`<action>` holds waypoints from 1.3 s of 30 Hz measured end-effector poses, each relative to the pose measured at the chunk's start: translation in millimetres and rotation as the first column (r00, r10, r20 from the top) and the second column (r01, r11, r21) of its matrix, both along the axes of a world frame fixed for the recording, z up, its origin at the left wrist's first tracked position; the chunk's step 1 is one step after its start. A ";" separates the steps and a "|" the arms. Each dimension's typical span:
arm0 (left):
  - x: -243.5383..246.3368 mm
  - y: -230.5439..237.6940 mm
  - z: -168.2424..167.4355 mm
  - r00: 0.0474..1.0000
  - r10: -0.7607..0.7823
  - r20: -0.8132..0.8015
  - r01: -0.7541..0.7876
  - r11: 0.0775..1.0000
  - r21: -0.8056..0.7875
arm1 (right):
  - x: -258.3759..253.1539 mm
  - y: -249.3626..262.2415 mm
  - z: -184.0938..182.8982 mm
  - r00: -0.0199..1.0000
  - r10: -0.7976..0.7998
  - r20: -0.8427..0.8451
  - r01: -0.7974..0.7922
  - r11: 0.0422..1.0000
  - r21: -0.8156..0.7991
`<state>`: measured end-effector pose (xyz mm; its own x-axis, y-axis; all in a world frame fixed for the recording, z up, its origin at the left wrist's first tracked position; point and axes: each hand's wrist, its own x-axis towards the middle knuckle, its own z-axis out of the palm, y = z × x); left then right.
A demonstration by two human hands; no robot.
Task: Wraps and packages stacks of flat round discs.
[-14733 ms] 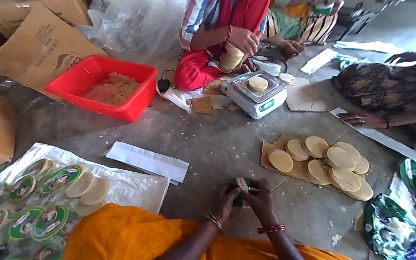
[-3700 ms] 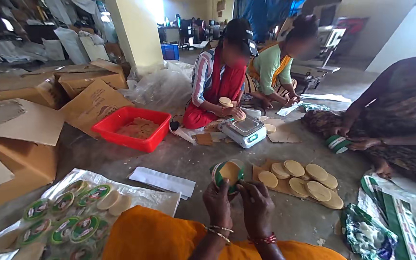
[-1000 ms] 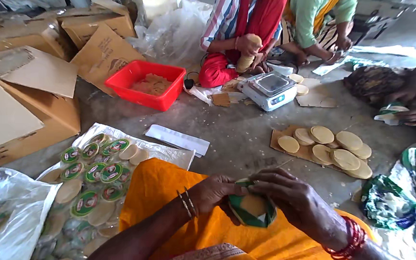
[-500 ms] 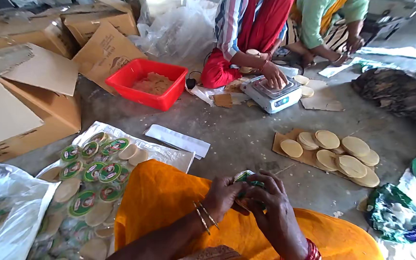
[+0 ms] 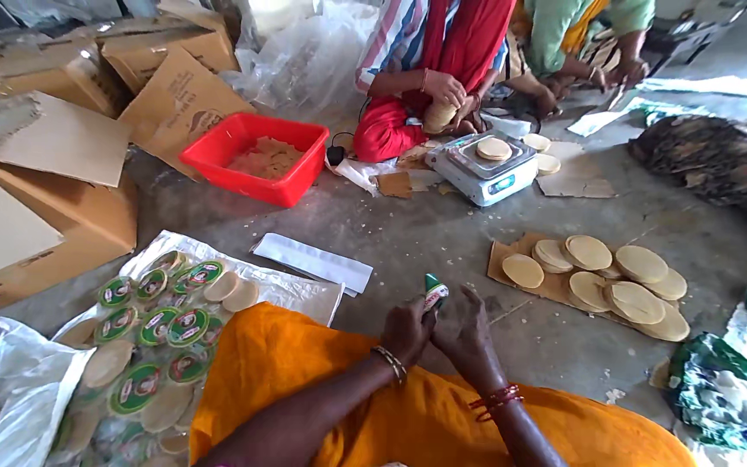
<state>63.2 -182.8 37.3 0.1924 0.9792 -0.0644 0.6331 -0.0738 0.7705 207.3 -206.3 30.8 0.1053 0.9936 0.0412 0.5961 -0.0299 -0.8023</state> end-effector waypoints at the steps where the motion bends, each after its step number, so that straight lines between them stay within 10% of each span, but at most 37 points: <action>1: 2.7 12.4 -13.6 0.996 -0.054 -0.076 0.058 0.997 0.054 | 5.6 5.1 -7.7 0.997 -0.046 -0.066 0.042 0.998 -0.055; 8: 15.6 36.5 -104.4 0.831 -0.204 -0.517 0.425 0.833 0.354 | 39.1 20.2 -33.6 0.983 -0.186 -0.012 0.181 0.970 -0.165; 14: 30.7 5.3 -82.4 0.601 -0.503 -0.622 0.499 0.843 -0.200 | 28.6 70.9 -38.6 0.976 0.006 0.216 0.032 0.985 -0.170; 25: 31.1 33.1 -27.6 0.810 -0.482 -0.334 0.379 0.865 -0.328 | 12.0 106.8 -48.1 0.852 0.139 0.505 0.128 0.880 -0.458; 33: 11.4 67.2 -49.6 0.946 0.051 -0.321 -0.196 0.878 -0.437 | 12.4 101.9 -52.6 0.857 0.113 0.503 0.125 0.901 -0.415; 39: 15.9 73.4 -56.0 0.952 0.064 -0.299 -0.234 0.780 -0.580 | 51.9 71.4 -70.3 0.978 -0.200 -0.057 0.172 0.931 -0.321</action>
<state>79.1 -109.3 -18.7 -0.0590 0.7361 -0.6743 0.7716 0.4622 0.4370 259.2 -134.9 -39.5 0.2789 0.9167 -0.2860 0.4839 -0.3914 -0.7827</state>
